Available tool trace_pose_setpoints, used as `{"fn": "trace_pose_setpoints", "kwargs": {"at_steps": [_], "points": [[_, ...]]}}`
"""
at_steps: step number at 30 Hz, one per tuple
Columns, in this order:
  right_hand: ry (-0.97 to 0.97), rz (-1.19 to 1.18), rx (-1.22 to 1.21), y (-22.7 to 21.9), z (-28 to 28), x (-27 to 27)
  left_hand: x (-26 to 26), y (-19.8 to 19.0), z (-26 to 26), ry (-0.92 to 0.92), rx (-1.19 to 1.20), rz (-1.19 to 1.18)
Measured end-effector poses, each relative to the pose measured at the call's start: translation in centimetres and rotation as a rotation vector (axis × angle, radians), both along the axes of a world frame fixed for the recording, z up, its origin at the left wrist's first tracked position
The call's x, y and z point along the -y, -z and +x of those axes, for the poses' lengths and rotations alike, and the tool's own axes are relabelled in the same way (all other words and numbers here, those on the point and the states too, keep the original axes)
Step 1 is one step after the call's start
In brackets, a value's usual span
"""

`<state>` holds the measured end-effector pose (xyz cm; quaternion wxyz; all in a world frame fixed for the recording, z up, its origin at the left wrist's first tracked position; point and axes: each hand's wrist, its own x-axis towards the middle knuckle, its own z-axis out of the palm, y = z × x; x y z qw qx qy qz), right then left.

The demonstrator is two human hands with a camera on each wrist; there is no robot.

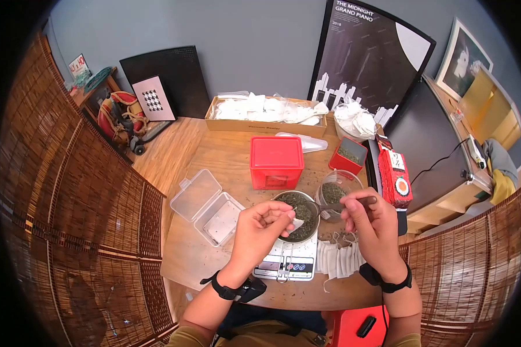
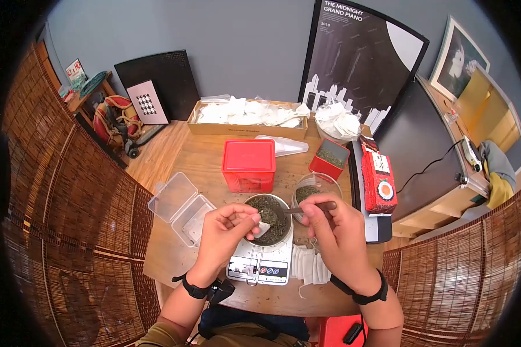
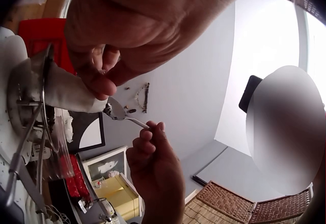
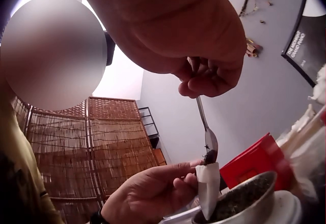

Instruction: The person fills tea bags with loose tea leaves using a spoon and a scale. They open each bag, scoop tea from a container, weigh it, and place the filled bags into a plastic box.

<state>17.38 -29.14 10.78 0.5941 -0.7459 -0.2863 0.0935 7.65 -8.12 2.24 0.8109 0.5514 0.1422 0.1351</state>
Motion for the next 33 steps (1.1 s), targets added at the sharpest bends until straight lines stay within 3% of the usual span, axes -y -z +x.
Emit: {"fn": "trace_pose_setpoints", "kwargs": {"at_steps": [13, 16, 23, 26, 28, 33], "points": [[-0.074, -0.070, 0.184, -1.0, -0.7, -0.3, -0.4, 0.1, -0.5, -0.054, -0.038, 0.067], [0.054, 0.018, 0.102, 0.7, -0.5, 0.2, -0.1, 0.2, -0.9, -0.191, 0.050, 0.203], [0.079, -0.034, 0.096, 5.8, 0.1, 0.6, 0.0, -0.5, -1.6, -0.184, 0.095, 0.277], [0.086, -0.028, 0.023, 7.3, 0.0, 0.8, 0.0, -1.1, -1.9, -0.172, 0.081, 0.290], [0.153, 0.130, -0.185, 8.1, -0.1, 1.0, 0.0, -1.3, -2.1, -0.145, 0.064, 0.278], [0.161, 0.212, -0.310, 9.0, 0.0, 1.3, -0.1, -0.9, -2.1, -0.102, 0.070, 0.288]]}}
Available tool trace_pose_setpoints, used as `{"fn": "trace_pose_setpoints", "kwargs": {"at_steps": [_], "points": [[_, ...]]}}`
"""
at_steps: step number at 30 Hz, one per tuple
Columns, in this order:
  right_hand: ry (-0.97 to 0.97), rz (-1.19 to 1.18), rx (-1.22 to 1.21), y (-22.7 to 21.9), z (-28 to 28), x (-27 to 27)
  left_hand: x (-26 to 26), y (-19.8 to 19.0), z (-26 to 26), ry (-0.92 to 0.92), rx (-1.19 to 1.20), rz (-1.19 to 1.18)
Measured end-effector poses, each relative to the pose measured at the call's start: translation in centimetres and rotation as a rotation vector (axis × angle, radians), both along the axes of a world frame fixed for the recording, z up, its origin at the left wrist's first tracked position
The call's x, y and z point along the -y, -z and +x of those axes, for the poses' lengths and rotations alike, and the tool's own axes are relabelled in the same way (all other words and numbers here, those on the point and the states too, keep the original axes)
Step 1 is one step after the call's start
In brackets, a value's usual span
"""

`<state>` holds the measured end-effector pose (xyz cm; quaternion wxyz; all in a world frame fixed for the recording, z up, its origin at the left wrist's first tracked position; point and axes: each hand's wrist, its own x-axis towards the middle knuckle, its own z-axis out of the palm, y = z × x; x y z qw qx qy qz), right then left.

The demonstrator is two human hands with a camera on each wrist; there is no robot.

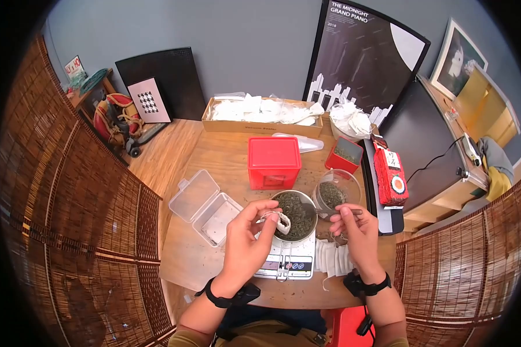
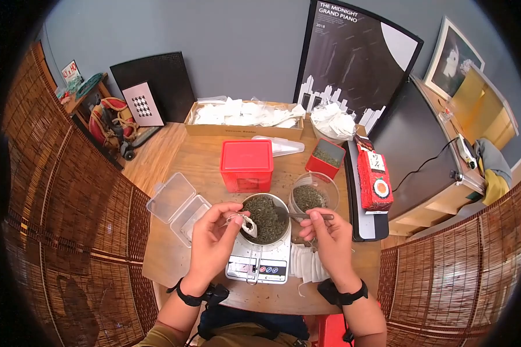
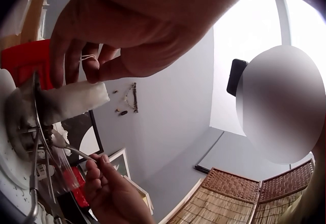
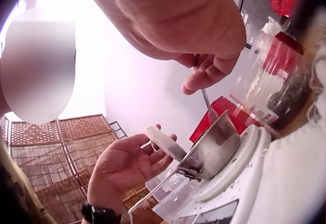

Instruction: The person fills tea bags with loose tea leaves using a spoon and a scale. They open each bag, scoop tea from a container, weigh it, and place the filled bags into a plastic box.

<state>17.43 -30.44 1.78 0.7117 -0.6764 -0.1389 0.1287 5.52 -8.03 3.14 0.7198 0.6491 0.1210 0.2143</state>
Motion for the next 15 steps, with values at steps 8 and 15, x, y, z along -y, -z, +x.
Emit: {"fn": "trace_pose_setpoints", "kwargs": {"at_steps": [8, 15], "points": [[0.047, 0.145, -0.230, 1.0, -0.3, 0.0, -0.1, -0.7, -0.2, 0.025, -0.045, 0.090], [0.100, 0.242, -0.290, 0.6, 0.0, 0.6, -0.4, -0.9, 0.0, 0.027, -0.076, 0.183]]}}
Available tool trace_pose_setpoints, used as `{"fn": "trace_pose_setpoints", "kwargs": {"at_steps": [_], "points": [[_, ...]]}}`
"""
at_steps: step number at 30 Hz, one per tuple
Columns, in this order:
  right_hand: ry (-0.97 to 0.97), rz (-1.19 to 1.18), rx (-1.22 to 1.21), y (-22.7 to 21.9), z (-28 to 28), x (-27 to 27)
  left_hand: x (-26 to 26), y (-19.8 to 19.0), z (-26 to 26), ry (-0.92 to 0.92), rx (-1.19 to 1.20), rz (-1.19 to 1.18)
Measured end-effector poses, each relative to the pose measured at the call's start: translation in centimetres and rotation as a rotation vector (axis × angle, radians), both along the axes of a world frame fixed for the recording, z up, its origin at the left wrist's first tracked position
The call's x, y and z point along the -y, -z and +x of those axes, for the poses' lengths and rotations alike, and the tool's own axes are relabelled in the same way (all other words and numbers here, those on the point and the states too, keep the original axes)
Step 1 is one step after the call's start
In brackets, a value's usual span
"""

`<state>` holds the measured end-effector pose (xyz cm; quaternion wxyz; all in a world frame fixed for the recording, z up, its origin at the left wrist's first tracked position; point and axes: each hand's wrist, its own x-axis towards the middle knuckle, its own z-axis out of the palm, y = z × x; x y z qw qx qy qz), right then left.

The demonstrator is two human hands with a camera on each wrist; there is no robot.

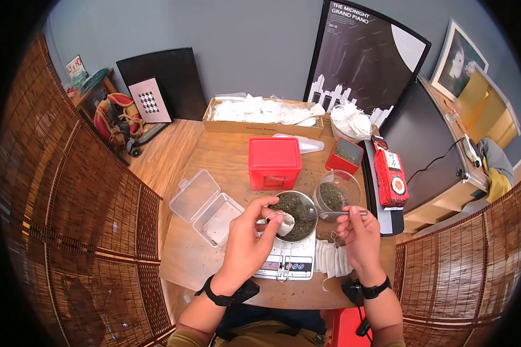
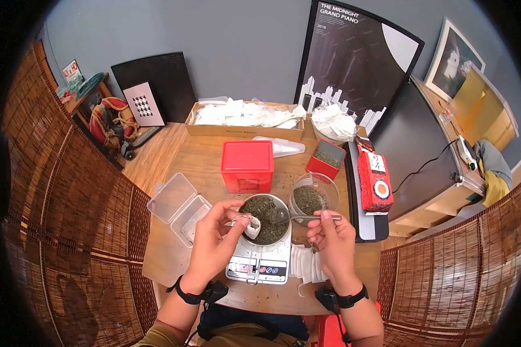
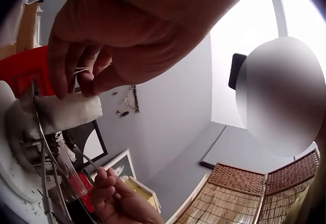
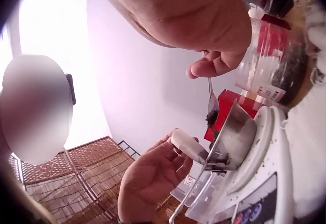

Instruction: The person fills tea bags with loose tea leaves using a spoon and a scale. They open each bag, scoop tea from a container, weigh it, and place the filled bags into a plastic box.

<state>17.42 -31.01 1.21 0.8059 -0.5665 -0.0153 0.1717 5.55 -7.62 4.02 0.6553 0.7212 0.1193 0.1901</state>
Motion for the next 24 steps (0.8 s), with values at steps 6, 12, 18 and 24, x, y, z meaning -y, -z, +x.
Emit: {"fn": "trace_pose_setpoints", "kwargs": {"at_steps": [6, 12, 18, 24], "points": [[-0.007, 0.053, 0.029, -3.6, -0.1, -0.3, 0.1, -0.1, 0.4, 0.007, -0.019, 0.039], [-0.094, 0.022, 0.115, -5.2, 0.4, -0.9, 0.4, 0.7, 1.4, -0.051, 0.024, -0.016], [-0.171, -0.152, 0.275, -6.5, 0.1, -1.7, 0.3, 0.6, 1.5, -0.023, -0.037, -0.077], [-0.215, -0.271, 0.467, -7.8, -0.9, -2.1, 0.4, 0.5, 1.5, -0.030, -0.032, -0.082]]}}
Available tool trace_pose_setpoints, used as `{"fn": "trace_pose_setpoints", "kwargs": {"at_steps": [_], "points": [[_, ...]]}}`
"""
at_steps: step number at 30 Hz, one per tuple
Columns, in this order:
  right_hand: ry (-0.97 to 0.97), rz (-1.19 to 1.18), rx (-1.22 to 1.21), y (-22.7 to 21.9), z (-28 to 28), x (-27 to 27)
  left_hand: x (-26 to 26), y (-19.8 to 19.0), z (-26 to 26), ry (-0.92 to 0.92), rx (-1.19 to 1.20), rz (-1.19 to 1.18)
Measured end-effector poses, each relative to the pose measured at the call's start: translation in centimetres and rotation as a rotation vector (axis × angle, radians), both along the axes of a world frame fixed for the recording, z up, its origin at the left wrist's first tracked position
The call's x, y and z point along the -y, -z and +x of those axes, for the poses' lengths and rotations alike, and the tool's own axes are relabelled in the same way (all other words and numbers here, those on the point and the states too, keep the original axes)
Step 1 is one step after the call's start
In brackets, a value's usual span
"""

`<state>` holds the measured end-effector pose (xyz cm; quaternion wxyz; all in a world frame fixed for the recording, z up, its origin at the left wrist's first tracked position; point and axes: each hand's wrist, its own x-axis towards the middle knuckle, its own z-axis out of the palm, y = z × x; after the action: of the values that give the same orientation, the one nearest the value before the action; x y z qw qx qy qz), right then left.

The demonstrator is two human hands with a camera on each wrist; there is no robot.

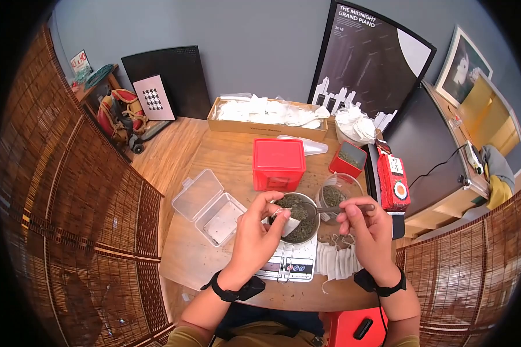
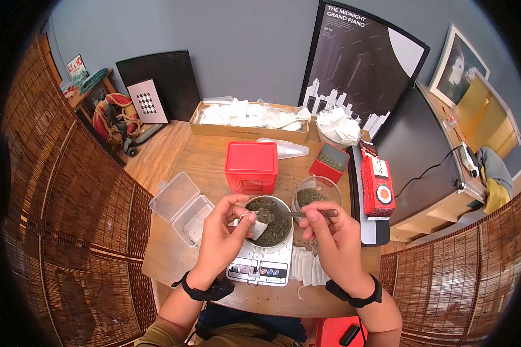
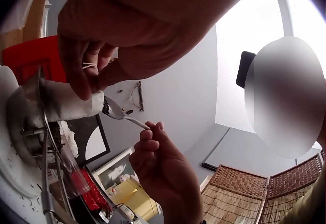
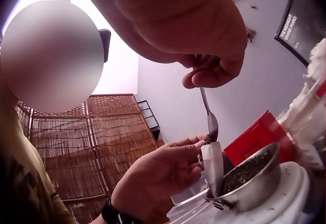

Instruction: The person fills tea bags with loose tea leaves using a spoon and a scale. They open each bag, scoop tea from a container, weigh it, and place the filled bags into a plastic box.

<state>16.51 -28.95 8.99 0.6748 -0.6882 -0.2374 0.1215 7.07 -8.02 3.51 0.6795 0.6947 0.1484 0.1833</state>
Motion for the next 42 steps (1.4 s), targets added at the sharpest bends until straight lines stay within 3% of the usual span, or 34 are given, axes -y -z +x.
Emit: {"fn": "trace_pose_setpoints", "kwargs": {"at_steps": [11, 14, 17, 23, 26, 28, 34, 42], "points": [[-0.021, -0.071, 0.215, -0.4, -1.1, 0.3, 0.0, 0.3, 0.0, 0.007, 0.015, -0.024], [-0.046, -0.089, 0.254, -0.2, -1.1, 0.5, 0.1, 0.3, -0.2, -0.011, 0.044, 0.024], [0.088, -0.133, 0.303, 0.5, -0.8, 1.0, 0.3, -0.4, -0.6, -0.119, 0.065, 0.211], [0.065, -0.385, 0.601, 2.9, -0.7, 1.1, 0.1, 0.2, -1.0, -0.095, 0.116, 0.243], [0.091, -0.329, 0.395, 4.4, -1.0, 1.3, 0.1, 0.4, -1.0, -0.073, 0.132, 0.166], [0.155, -0.160, 0.006, 5.7, -0.9, 1.5, 0.1, 0.3, -1.2, -0.055, 0.107, 0.126], [0.184, 0.087, -0.270, 8.4, -0.5, 1.3, 0.1, 0.2, -1.3, -0.044, 0.092, 0.081], [0.235, 0.229, -0.367, 8.9, -0.2, 1.5, -0.2, 0.5, -1.3, -0.023, 0.099, 0.112]]}}
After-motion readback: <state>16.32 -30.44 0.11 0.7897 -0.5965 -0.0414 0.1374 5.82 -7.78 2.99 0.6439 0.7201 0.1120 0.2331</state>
